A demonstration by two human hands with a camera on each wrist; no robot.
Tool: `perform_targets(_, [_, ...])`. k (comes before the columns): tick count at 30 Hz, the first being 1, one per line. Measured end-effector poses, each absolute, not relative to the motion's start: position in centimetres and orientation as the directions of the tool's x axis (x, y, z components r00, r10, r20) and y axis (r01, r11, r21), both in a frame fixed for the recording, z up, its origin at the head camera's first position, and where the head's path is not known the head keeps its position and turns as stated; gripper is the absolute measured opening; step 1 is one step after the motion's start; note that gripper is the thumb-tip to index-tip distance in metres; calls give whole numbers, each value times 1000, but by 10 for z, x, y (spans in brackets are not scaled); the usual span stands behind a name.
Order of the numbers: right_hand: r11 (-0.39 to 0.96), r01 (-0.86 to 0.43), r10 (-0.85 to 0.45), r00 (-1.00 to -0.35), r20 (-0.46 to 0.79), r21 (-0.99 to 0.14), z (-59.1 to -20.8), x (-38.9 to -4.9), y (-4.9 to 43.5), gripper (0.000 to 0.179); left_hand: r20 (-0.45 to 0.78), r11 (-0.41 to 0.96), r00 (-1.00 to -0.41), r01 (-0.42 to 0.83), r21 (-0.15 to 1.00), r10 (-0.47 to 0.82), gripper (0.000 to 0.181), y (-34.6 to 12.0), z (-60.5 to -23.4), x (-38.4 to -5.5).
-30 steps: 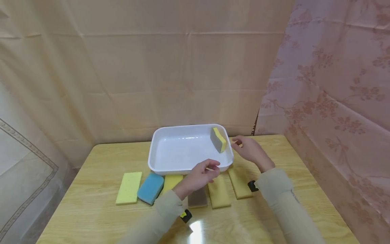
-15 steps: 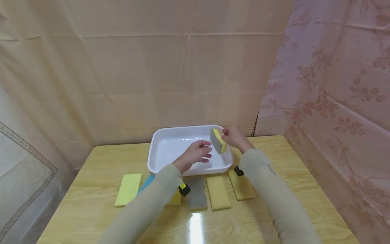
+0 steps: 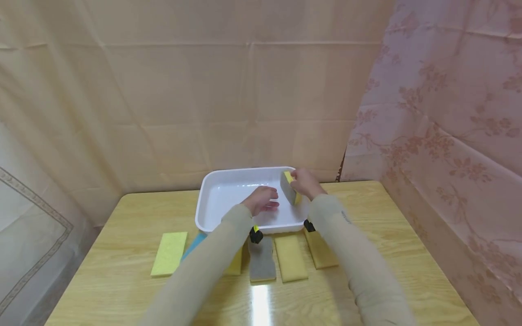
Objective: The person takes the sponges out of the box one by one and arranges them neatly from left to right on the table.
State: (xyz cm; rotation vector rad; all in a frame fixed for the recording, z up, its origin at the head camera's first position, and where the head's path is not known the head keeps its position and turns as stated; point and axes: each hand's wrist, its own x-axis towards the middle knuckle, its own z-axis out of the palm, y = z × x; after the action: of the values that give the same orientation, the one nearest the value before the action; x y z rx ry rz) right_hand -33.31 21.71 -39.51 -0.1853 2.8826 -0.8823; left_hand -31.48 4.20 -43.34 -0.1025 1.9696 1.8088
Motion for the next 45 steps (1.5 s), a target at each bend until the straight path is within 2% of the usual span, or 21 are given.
perform_targets(5, [856,-83,-155,-983,-100,-511,-399,-334,210,46,-435,104,-872,-422,901,227,39,52,-438,-321])
perform_targets(11, [886,-32,-106,-985,-134,-463,-400,-330,202,51,-494,-13,-835,-512,859,242,42,61,-446,-322])
perform_targets(17, [886,-13,-93,-984,-152,-463,-404,-324,199,36,-538,-178,-808,-581,794,240,50,61,-455,-327])
perform_targets(20, [884,-4,-89,-983,-160,-467,-404,-323,201,33,-540,-215,-800,-594,775,260,57,60,-457,-329])
perform_targets(23, [876,7,-94,-978,-186,-483,-404,-323,205,38,-549,-221,-790,-607,763,274,59,60,-458,-331])
perform_targets(29, [794,85,-88,-964,-253,-602,-404,-324,213,57,-553,-209,-783,-614,762,285,58,61,-457,-330])
perform_targets(34, [732,118,-104,-954,-281,-671,-402,-322,212,64,-550,-211,-790,-607,766,272,48,59,-455,-328])
perform_targets(45, [697,127,-128,-946,-297,-706,-397,-327,209,59,-535,-186,-807,-582,792,249,21,55,-455,-334])
